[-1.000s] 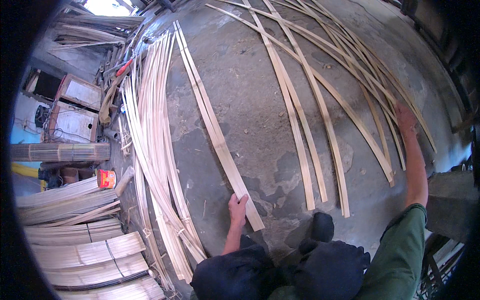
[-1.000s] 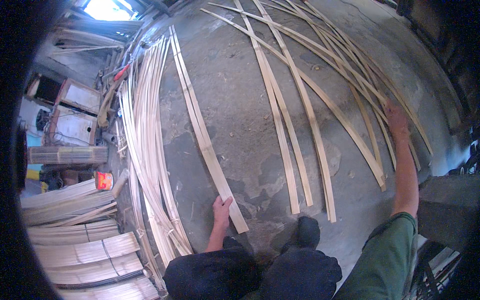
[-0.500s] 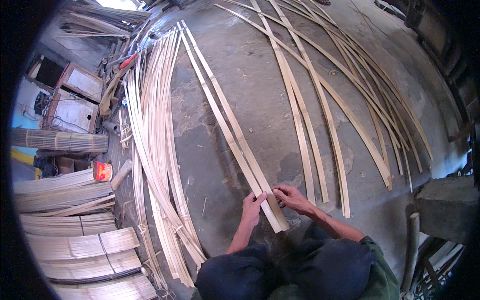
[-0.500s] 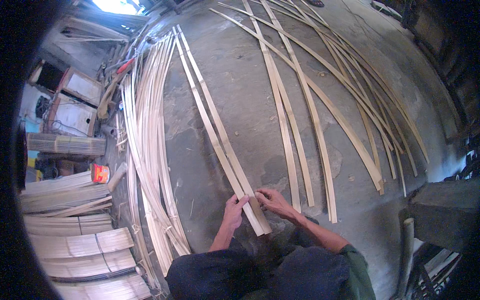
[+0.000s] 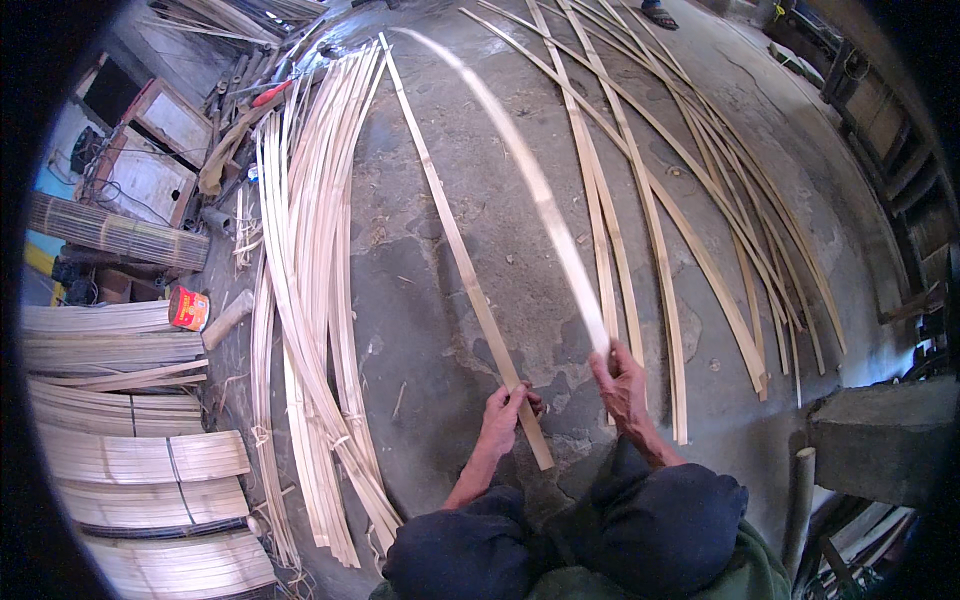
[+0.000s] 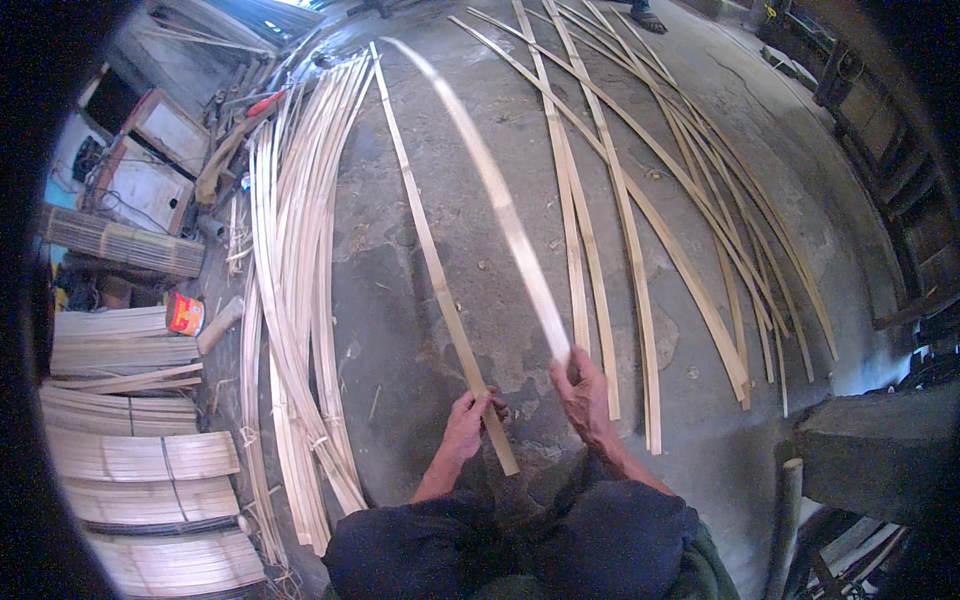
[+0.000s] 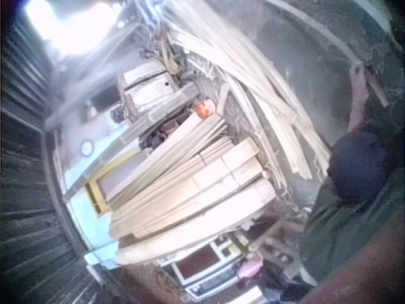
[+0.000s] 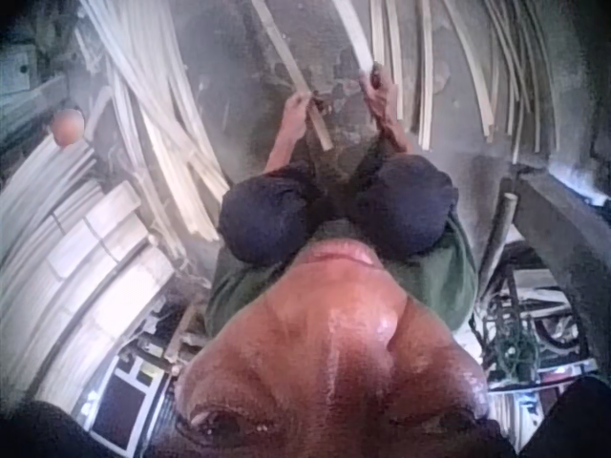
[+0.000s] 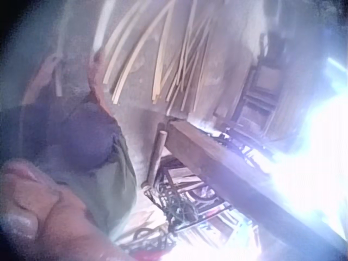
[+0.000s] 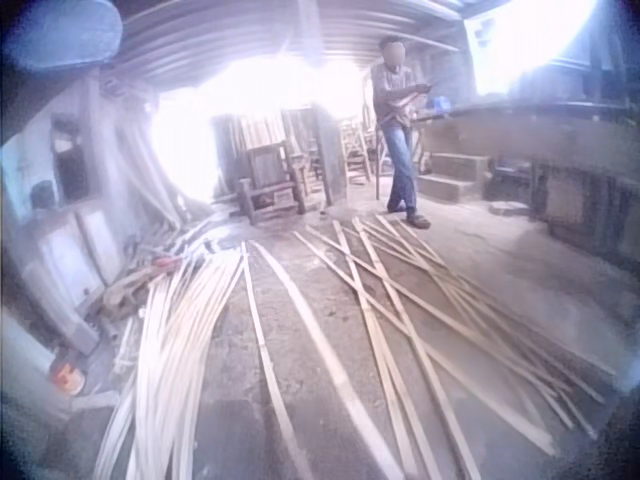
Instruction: The person sits on the floor and arranges long, thin wooden strips into a neat pile. They repeatedly pick up individual strips, align them with others, and place them back down to form a growing stack.
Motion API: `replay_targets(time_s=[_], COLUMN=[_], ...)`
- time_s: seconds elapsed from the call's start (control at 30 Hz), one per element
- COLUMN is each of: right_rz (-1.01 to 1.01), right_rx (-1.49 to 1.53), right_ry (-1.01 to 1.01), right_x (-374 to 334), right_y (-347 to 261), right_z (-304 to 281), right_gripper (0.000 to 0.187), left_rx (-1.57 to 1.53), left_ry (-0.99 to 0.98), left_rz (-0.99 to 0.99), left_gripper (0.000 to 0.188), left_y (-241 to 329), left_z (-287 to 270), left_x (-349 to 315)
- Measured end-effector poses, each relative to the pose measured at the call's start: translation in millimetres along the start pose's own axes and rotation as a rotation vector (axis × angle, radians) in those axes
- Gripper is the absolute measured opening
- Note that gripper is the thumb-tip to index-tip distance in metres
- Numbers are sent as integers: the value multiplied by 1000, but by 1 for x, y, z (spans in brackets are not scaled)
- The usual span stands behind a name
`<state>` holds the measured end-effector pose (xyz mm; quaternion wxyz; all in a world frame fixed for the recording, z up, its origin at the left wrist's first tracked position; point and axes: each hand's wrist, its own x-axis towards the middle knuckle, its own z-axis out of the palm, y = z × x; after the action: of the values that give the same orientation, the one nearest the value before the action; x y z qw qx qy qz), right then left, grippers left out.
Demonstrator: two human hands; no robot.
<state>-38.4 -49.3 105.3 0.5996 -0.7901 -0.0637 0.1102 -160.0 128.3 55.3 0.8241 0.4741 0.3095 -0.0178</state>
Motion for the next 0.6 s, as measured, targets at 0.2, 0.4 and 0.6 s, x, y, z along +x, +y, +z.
replay_targets(time_s=[0.2,0.4,0.6], right_rz=[-35,54,34], right_rx=[-229,-191,-133], right_ry=[-2,67,126], right_x=[6,14,30], right_y=[-18,3,57], right_z=[-24,-16,-18], right_gripper=[54,53,55], left_rx=[-133,78,275], left_ry=[161,359,403], left_rz=[77,221,343], left_gripper=[20,20,24], left_y=[-4,-11,-5], left_z=[10,13,25], left_x=[-3,-1,-8])
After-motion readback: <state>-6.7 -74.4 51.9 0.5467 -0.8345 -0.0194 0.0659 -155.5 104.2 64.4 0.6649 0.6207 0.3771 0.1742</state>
